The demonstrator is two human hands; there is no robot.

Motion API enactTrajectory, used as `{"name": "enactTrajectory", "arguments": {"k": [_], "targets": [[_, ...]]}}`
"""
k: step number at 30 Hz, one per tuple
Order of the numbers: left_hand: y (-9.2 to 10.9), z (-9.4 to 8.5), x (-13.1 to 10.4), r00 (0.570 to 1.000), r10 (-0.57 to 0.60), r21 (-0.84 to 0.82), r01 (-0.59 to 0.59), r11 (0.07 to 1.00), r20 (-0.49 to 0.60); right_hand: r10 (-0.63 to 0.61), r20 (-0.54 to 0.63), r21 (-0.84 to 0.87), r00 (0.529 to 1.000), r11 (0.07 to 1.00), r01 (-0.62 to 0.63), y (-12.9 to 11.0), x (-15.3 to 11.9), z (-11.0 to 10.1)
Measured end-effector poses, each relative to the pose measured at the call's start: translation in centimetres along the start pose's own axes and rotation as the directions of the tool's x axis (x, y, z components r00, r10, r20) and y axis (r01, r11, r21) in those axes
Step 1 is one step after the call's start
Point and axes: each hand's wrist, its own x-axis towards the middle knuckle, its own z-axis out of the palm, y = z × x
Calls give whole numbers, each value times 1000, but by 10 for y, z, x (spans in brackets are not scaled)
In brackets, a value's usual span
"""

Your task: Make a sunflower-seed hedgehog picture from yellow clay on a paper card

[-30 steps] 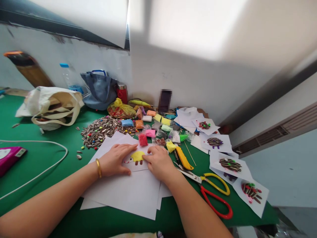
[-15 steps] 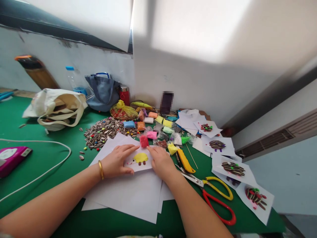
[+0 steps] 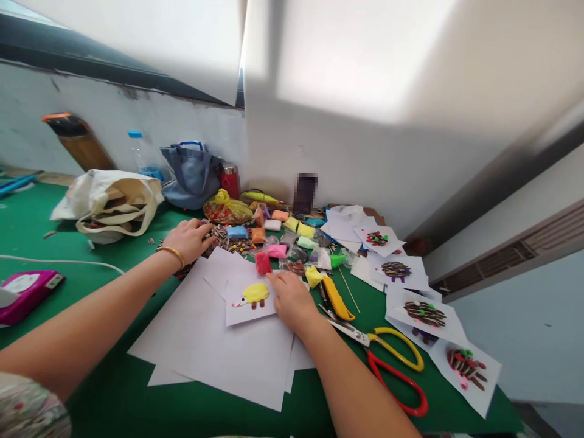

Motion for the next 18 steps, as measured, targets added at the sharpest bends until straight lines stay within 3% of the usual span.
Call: {"name": "enactTrajectory", "arguments": {"k": [5,11,16,18], "targets": [[7,15,16,995,80,50,-83,995,52,-12,-2,-4,1000,1000,12,0,0,-1],[2,19,31,988,114,-34,-111,993,107,-6,2,2,1000,1000,6,0,0,-2],[-7,9,33,999,37,-82,-35,996,19,-20,-11,-4,1000,1000,19,0,-1,-2],[-12,4,34,992,-115,-303,94,948,-53,-21,-16,-2,1000,1000,21,0,-1,-2]]}}
